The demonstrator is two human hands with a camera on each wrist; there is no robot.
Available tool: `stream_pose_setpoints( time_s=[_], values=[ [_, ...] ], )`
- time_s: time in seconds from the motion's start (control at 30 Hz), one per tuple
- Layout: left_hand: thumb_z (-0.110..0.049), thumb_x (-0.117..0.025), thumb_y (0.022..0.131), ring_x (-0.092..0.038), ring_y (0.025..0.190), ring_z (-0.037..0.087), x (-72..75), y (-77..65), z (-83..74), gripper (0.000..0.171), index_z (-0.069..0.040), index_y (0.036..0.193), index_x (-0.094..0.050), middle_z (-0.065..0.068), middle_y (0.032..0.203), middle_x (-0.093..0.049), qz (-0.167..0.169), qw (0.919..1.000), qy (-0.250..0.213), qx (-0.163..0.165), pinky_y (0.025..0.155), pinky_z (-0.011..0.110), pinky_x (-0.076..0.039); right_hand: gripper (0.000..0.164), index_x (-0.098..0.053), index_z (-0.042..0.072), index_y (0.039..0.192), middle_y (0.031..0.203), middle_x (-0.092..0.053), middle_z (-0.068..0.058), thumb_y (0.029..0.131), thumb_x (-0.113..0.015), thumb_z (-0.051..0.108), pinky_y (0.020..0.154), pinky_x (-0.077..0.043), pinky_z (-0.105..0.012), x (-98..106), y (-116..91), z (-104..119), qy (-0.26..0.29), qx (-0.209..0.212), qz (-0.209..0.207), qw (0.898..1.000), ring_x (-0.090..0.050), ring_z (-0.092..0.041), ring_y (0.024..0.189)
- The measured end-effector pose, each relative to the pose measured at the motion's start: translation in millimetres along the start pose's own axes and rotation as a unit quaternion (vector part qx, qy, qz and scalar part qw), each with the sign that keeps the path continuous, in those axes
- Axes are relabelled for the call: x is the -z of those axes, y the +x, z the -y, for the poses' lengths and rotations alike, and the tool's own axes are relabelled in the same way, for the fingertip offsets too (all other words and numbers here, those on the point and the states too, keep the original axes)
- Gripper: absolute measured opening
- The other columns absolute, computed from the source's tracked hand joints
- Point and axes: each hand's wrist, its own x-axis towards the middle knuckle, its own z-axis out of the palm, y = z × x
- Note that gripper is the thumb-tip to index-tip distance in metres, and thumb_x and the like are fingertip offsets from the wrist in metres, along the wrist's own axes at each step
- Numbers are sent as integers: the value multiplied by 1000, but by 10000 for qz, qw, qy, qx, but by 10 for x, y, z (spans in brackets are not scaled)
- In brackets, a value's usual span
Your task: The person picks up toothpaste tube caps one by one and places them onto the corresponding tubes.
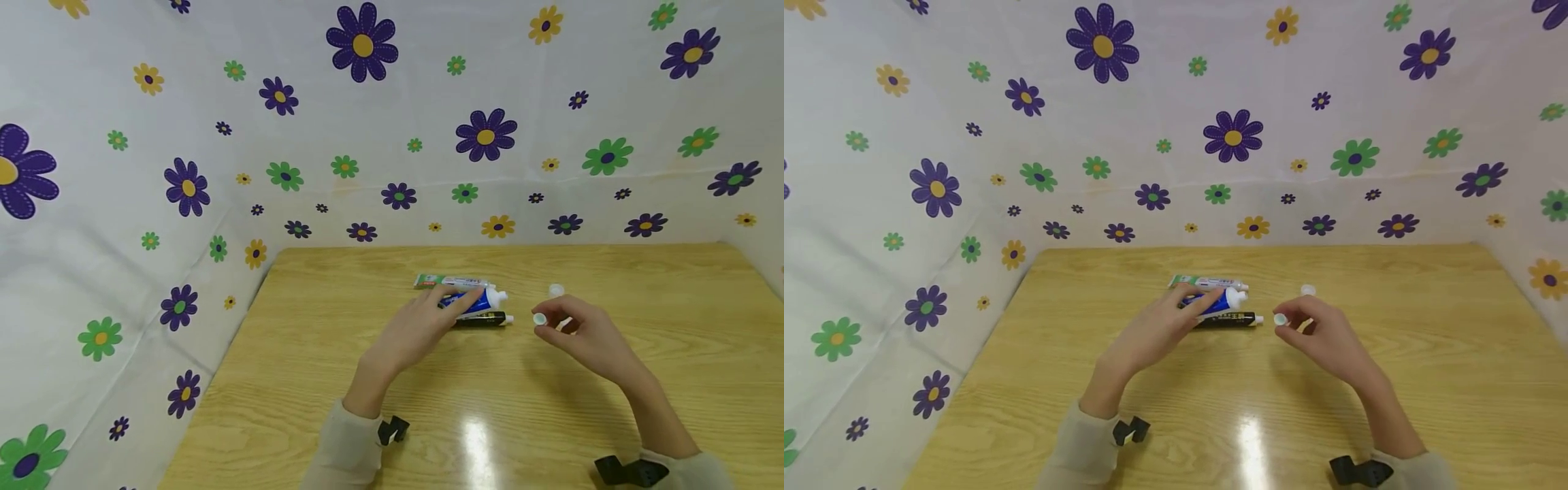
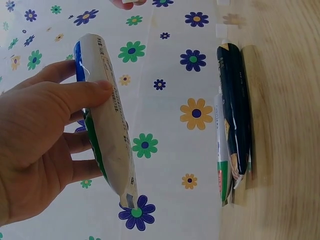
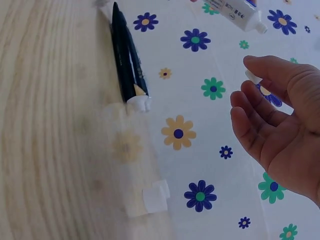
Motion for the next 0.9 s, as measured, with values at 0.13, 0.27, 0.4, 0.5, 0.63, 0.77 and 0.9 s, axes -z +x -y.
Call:
stream_pose_setpoints(
  time_s=[0.13, 0.27, 0.4, 0.5, 0.63, 0.77, 0.9],
  values=[
    [-13, -56, 102, -55, 126, 28, 33, 21, 5, 66, -29, 158, -26, 11, 142, -50, -29, 9999, 25, 109, 102, 42, -49, 24, -69, 9, 114, 94, -68, -1, 90, -72, 4, 63, -51, -23, -4, 35, 66, 36, -163, -61, 9998, -60, -5, 77],
    [-14, -58, 101, -56, 123, 28, 71, 61, -6, 67, -30, 158, -27, 11, 142, -50, -119, 9997, -37, 217, 98, 41, -52, 26, -69, 8, 116, 92, -70, -5, 91, -71, 6, 55, -49, -25, 10, 66, 129, 175, -380, -179, 9990, -61, -8, 68],
    [-16, -58, 101, -56, 124, 28, 91, 75, -20, 67, -32, 158, -26, 10, 143, -50, -87, 9995, -108, 289, 97, 41, -52, 26, -71, 8, 117, 87, -69, -5, 91, -71, 6, 53, -49, -26, -12, 81, 161, 420, -420, -212, 9980, -61, -11, 64],
    [-16, -57, 102, -55, 124, 27, 97, 51, -11, 67, -32, 158, -25, 10, 142, -50, -54, 9996, -32, 286, 98, 42, -52, 28, -69, 6, 119, 91, -68, -6, 91, -72, 6, 54, -50, -25, -55, 92, 177, 488, -385, -205, 9979, -61, -10, 67],
    [-14, -57, 102, -56, 124, 28, 100, 16, -8, 68, -32, 158, -24, 10, 141, -51, -84, 9997, 126, 181, 100, 42, -50, 32, -61, 2, 119, 97, -65, -7, 90, -73, 6, 57, -49, -23, -64, 100, 196, 527, -429, -313, 9972, -61, -9, 72],
    [-5, -59, 99, -56, 124, 28, 105, -24, -20, 73, -31, 158, -25, 9, 141, -51, -167, 9998, 82, -51, 99, 43, -50, 27, -57, 4, 110, 93, -63, -2, 88, -73, 3, 57, -49, -23, -51, 85, 223, 588, -379, -412, 9967, -61, -9, 71],
    [-2, -61, 97, -55, 126, 28, 115, -44, -35, 77, -32, 158, -24, 7, 145, -49, -109, 9999, 8, -106, 101, 45, -49, 23, -62, 9, 105, 91, -64, 4, 87, -73, 0, 56, -49, -23, -58, 75, 252, 674, -173, -386, 9968, -62, -10, 72]
  ],
)
